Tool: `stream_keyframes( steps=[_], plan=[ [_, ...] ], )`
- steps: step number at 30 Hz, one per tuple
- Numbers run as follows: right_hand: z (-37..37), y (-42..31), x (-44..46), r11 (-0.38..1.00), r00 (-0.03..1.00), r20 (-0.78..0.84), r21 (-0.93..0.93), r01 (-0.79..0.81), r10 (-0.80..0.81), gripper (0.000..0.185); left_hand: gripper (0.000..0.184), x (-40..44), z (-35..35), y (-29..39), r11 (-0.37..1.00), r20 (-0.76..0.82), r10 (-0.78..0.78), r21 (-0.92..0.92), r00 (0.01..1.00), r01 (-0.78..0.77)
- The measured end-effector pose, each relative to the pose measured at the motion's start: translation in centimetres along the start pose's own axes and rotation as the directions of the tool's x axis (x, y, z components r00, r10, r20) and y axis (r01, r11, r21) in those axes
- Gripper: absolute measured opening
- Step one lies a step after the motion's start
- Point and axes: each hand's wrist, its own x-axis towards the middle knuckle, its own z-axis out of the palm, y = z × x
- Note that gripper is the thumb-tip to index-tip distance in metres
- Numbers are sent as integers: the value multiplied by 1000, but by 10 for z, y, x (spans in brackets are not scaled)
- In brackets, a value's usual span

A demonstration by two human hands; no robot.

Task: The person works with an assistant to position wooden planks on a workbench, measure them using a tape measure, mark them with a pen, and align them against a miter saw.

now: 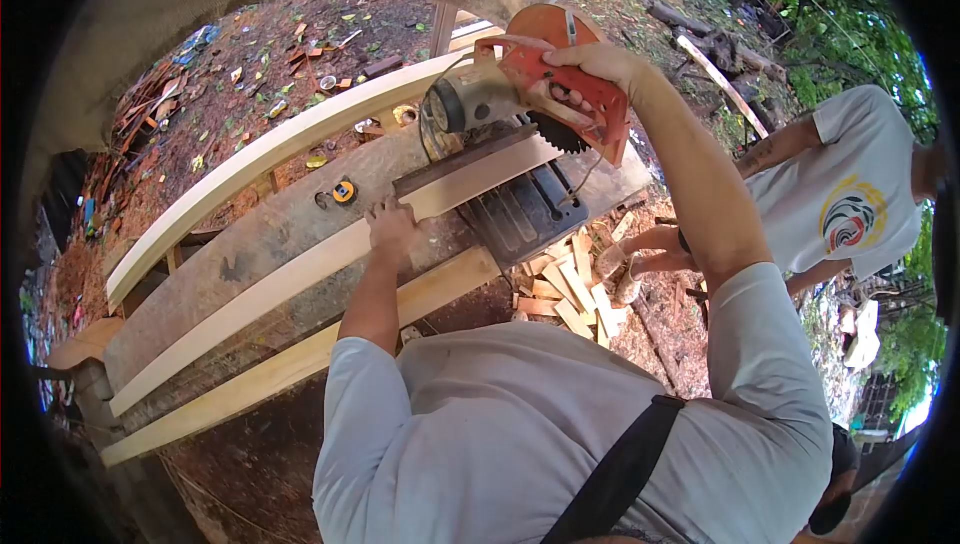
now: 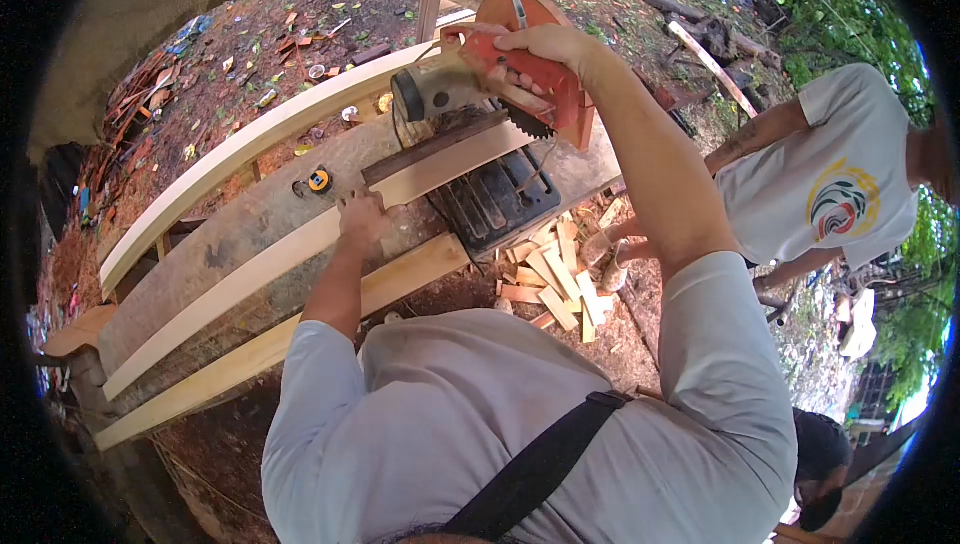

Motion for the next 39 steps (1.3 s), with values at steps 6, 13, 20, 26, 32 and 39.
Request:
stream_keyframes(
  steps=[6, 13, 20, 26, 32, 39],
  plan=[
    [-1, 4, 0, 999, 997, -76, -30, 29, -31, 33, 71, -4, -4, 3, 999, 14, -3, -39, 1000, 4],
    [1, 5, -2, 992, 993, -75, -92, 81, -88, 33, 72, 2, 12, -6, 998, -40, 47, 31, 998, -46],
    [4, 8, -5, 987, 978, -167, -120, 102, -121, 34, 71, -4, 3, 2, 998, -24, 40, 42, 999, -39],
    [10, 14, -15, 993, 988, -108, 16, 116, -113, 36, 69, -2, 5, 0, 999, -10, 32, 32, 999, -32],
    [12, 16, -18, 981, 965, -194, -117, 157, -178, 40, 66, -2, 1, 0, 999, 32, 38, 26, 999, -39],
    [13, 17, -19, 993, 985, -130, 11, 116, -113, 35, 58, -4, 1, 0, 998, 5, 30, 49, 1000, -30]
  ],
)
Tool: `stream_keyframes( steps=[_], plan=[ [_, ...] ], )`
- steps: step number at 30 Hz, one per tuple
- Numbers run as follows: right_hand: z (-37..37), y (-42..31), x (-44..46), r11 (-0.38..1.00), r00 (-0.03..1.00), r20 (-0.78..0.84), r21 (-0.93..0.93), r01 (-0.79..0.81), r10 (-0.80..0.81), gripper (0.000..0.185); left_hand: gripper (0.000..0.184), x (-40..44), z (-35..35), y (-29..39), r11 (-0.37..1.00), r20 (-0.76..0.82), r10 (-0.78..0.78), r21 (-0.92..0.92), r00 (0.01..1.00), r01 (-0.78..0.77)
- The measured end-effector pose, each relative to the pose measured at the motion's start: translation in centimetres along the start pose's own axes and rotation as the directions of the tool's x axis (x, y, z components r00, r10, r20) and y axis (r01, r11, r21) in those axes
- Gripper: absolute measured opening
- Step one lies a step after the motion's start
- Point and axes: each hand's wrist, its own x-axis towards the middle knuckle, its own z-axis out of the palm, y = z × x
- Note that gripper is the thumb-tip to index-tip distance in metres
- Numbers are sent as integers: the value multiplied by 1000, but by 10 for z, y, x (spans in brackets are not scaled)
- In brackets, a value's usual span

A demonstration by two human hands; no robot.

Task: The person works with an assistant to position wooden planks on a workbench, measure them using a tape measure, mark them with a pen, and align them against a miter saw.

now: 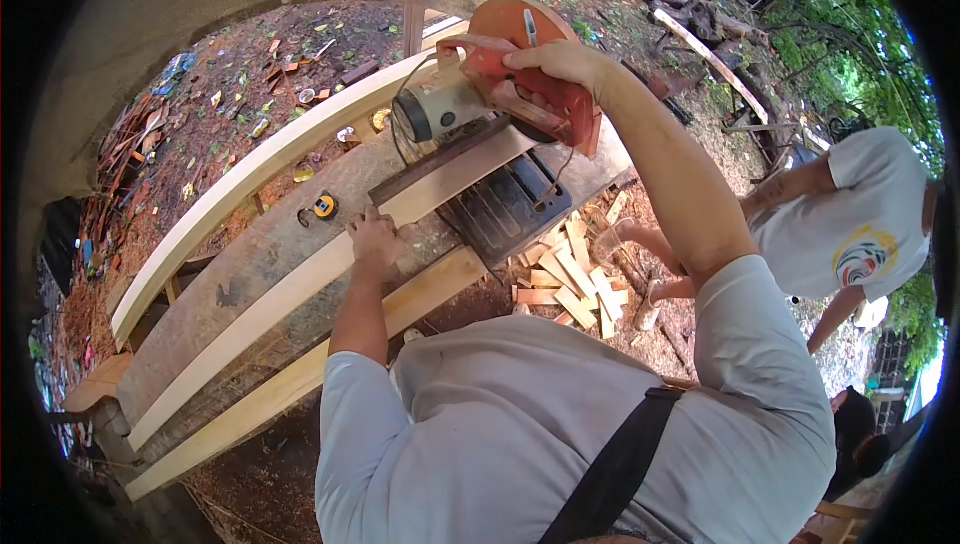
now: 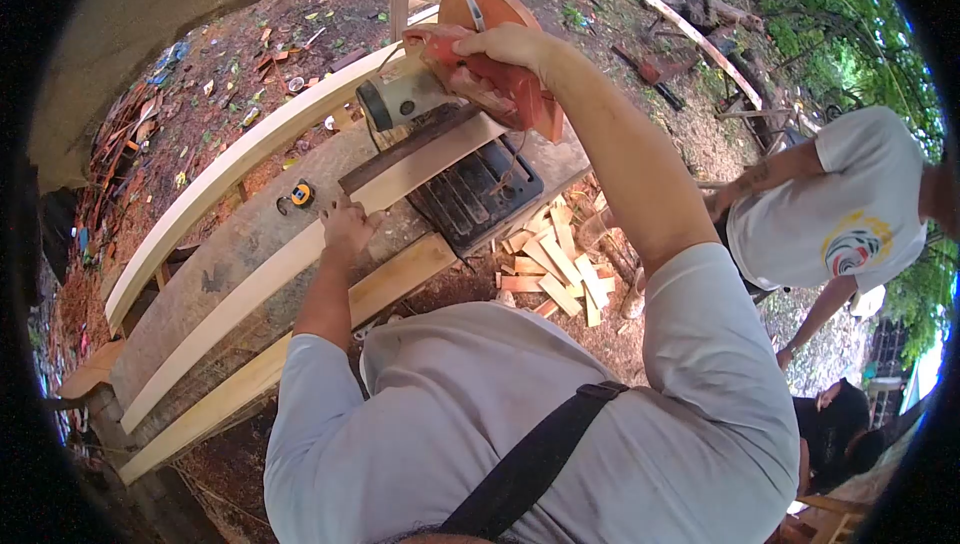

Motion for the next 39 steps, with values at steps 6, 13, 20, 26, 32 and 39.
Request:
stream_keyframes(
  steps=[6, 13, 20, 26, 32, 39],
  plan=[
    [2, 1, -5, 996, 996, -87, -88, 21, -29, 43, 58, 4, 7, -2, 1000, -22, 13, -19, 1000, -13],
    [-5, 13, 11, 978, 991, -115, -205, 38, -62, 44, 65, 2, -3, 1, 999, 29, 4, -48, 1000, -3],
    [-12, 9, 26, 973, 990, -113, -220, 62, -89, 41, 67, 5, 1, 2, 1000, 11, -17, -8, 1000, 17],
    [-7, -10, 21, 981, 998, -54, -192, 30, -41, 38, 69, 6, 9, -1, 1000, -5, -8, -3, 1000, 8],
    [-10, 11, 25, 985, 997, -81, -170, 3, -17, 36, 70, 8, 11, -2, 1000, -55, -3, 10, 998, 3],
    [-12, 27, 23, 988, 994, -96, -149, 32, -47, 46, 73, 4, -4, 4, 1000, 43, -20, -20, 999, 21]
  ],
)
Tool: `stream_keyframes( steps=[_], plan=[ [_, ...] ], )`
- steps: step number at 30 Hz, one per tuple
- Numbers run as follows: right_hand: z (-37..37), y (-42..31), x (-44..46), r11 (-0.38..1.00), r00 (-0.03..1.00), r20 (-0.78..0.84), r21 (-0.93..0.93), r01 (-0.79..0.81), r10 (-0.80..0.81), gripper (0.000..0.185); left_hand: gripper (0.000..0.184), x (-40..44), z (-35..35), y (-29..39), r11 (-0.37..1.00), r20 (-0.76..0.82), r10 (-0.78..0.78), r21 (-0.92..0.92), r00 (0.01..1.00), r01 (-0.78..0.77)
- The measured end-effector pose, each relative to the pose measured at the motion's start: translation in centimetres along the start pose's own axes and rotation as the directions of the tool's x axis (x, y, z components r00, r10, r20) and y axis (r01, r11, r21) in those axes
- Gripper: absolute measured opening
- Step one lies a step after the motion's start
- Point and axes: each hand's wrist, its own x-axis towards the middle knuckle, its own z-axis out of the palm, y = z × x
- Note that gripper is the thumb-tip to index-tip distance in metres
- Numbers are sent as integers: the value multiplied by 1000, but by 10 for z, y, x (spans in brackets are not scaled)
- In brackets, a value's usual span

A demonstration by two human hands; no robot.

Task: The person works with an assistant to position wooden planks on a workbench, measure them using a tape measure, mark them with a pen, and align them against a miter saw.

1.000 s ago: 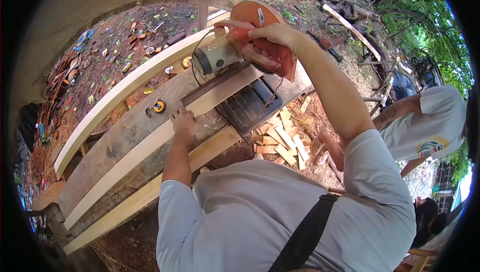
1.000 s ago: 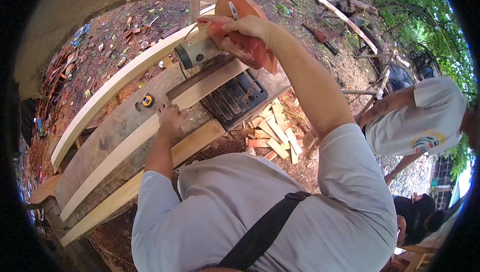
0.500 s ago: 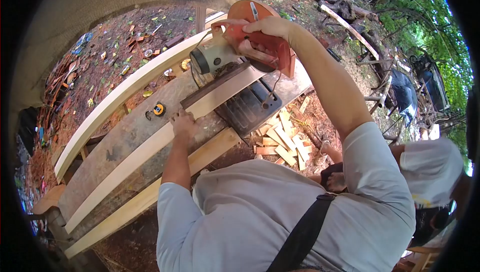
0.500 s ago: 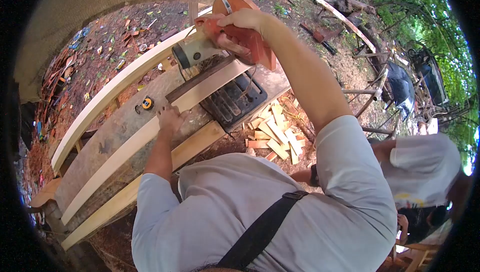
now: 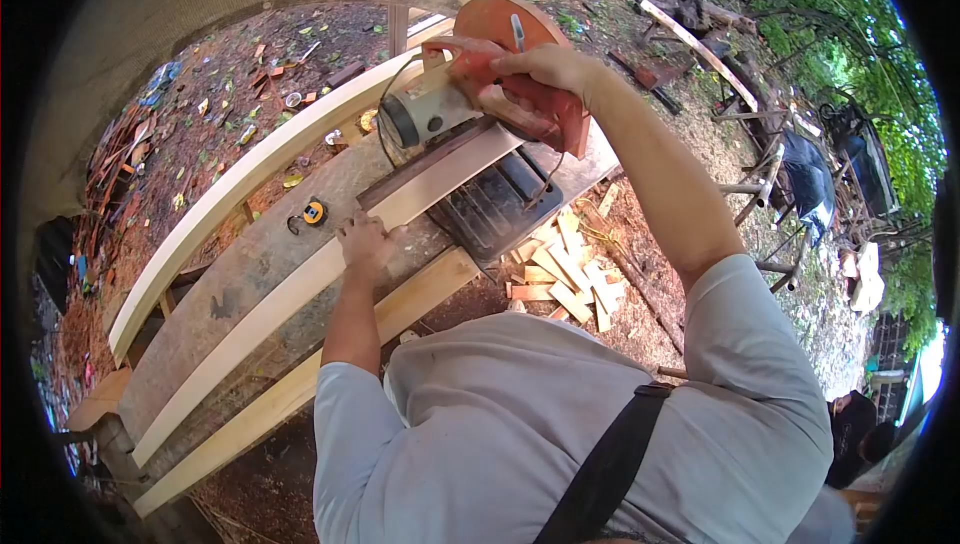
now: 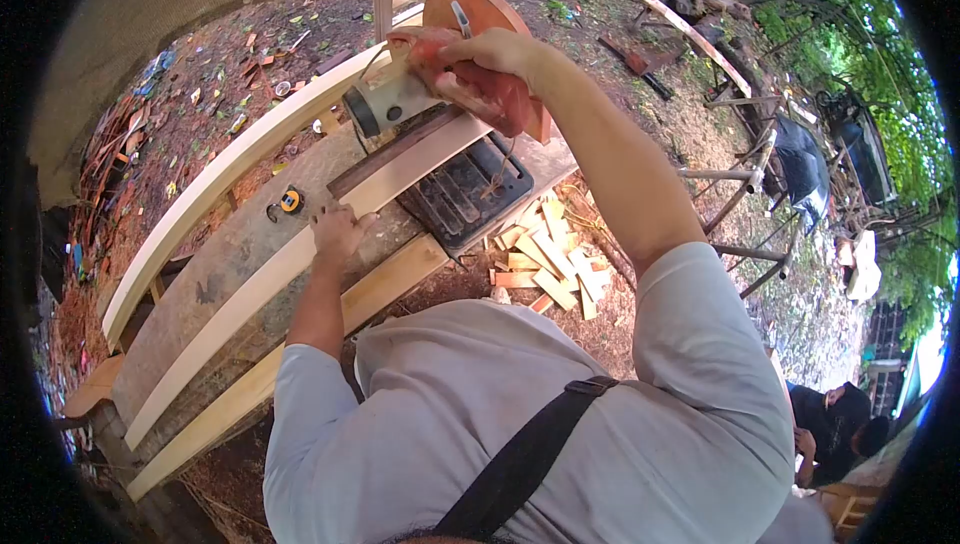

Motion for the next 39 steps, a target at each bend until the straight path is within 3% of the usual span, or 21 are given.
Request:
stream_keyframes(
  steps=[8, 10, 17, 20, 22, 32, 34, 39],
  plan=[
    [-2, -15, 1, 997, 1000, -16, -79, -8, 7, 51, 71, 1, -3, 1, 1000, -4, -7, 1, 1000, 7],
    [-1, -22, -4, 999, 996, 81, 0, -39, 39, 41, 70, 0, -3, 2, 1000, 20, -15, -6, 1000, 15],
    [4, -17, -4, 993, 995, 94, 112, -28, 18, 41, 72, 2, 3, -2, 1000, -4, -5, -16, 1000, 5],
    [3, -15, -6, 999, 998, 49, 26, -42, 41, 40, 75, 1, 1, 0, 1000, -36, 1, -8, 999, -2],
    [4, -21, -14, 999, 999, 14, -29, -40, 41, 39, 76, 1, -5, 2, 1000, 32, -18, -15, 999, 19],
    [4, -4, -9, 999, 999, -34, -33, -9, 8, 38, 75, 1, 3, -1, 999, -2, -18, -31, 1000, 17],
    [3, 1, -9, 999, 1000, -10, -34, 7, -7, 51, 74, -1, 2, 0, 999, -15, -21, -28, 1000, 21],
    [8, 5, -31, 997, 999, 14, -71, 38, -37, 47, 73, 0, 3, -1, 999, -15, -29, -40, 999, 29]
  ],
)
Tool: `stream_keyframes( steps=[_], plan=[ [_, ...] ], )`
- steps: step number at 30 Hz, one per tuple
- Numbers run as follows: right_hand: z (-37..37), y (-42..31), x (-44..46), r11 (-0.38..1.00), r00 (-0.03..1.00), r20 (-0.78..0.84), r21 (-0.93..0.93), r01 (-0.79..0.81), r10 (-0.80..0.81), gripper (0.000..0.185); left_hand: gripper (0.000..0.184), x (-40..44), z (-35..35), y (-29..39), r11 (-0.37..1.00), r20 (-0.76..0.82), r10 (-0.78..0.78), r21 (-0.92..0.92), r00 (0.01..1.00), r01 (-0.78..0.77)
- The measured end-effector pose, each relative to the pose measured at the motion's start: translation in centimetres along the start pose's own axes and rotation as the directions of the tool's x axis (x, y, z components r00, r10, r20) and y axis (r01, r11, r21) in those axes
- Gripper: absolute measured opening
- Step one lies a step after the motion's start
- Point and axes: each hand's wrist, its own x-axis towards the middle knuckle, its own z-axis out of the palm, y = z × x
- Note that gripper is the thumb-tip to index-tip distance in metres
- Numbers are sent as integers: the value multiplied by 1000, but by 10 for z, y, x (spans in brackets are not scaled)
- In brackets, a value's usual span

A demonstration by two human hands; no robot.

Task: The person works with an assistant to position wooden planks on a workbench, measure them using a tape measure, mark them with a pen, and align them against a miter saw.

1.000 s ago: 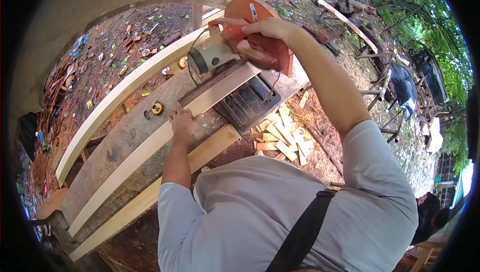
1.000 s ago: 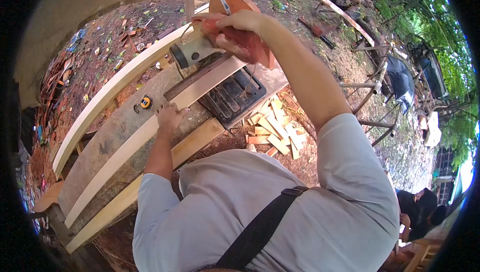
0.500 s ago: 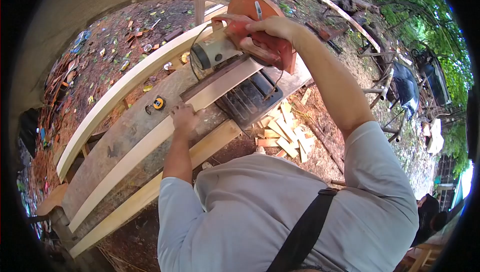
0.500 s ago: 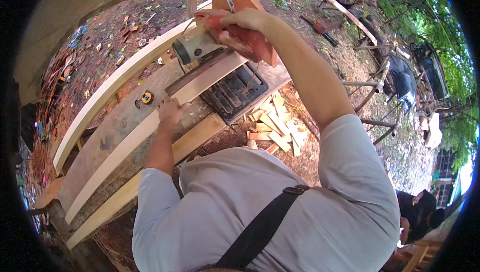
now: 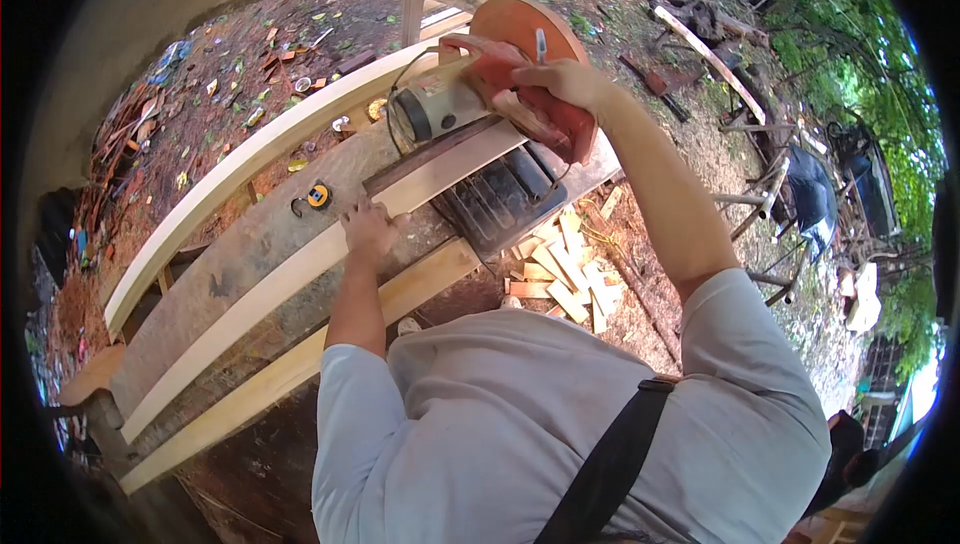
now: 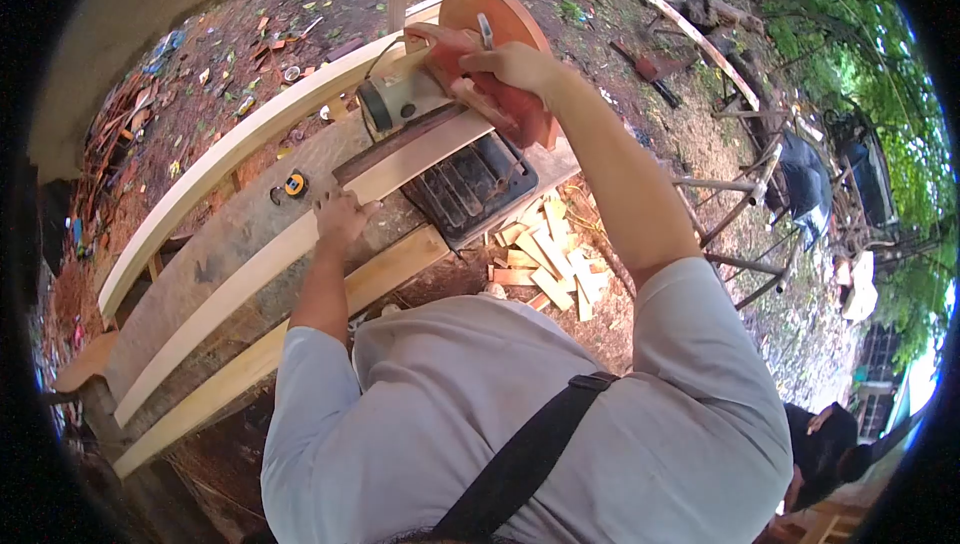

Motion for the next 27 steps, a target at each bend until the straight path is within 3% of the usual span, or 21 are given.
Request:
stream_keyframes(
  steps=[3, 5, 9, 11, 13, 14, 16, 18, 20, 22, 23, 24, 25, 26, 27],
  plan=[
    [9, 22, -4, 1000, 999, -29, 1, 18, -18, 44, 72, 2, -5, 2, 1000, 50, -16, -7, 999, 16],
    [23, 32, -14, 988, 996, -68, 142, 61, -52, 42, 72, -1, -3, 1, 999, 101, -35, 2, 994, 35],
    [5, 11, -7, 998, 998, -25, 18, -64, 64, 37, 67, -18, 0, 17, 993, -123, -99, -72, 987, 91],
    [-14, -10, 4, 985, 996, 62, -157, 71, -62, 36, 65, -37, 14, 15, 985, -195, -152, -111, 969, 133],
    [-28, -36, -6, 934, 965, 113, -248, 257, -235, 34, 59, -44, 58, -2, 964, -536, -180, -263, 825, 39],
    [-26, -45, -14, 939, 965, 111, -229, 256, -235, 34, 59, -58, 66, -8, 969, -533, -170, -245, 829, 41],
    [-20, -59, -30, 833, 861, -151, -379, 404, -486, 37, 61, -89, 78, -22, 885, -665, -250, -451, 704, -113],
    [-30, -64, -38, 814, 824, -159, -341, 471, -544, 38, 57, -124, 90, -44, 955, -654, -264, -279, 709, 99],
    [-46, -53, -36, 789, 786, -163, -300, 536, -596, 39, 48, -156, 79, -39, 781, -565, -566, -600, 600, 172],
    [-77, -37, -36, 448, 463, -256, 116, 886, -849, 40, 39, -187, 66, -30, 624, -519, -759, -753, 393, 212],
    [-91, -32, -49, 519, 491, -484, 85, 850, -725, 36, 39, -199, 80, -44, 623, -522, -764, -750, 380, 222],
    [-104, -34, -69, 592, 478, -678, 76, 802, -559, 33, 41, -212, 102, -66, 546, -474, -836, -775, 278, 319],
    [-126, -8, -54, 521, 418, -792, 151, 840, -444, 29, 43, -227, 116, -77, 452, -424, -891, -796, 164, 402],
    [-154, 33, -27, 437, 365, -880, 212, 874, -304, 28, 43, -244, 118, -71, 442, -423, -895, -798, 141, 410],
    [-183, 87, 7, 561, 357, -893, 153, 813, -274, 24, 44, -259, 120, -61, 333, -351, -934, -796, 63, 506]
  ],
)
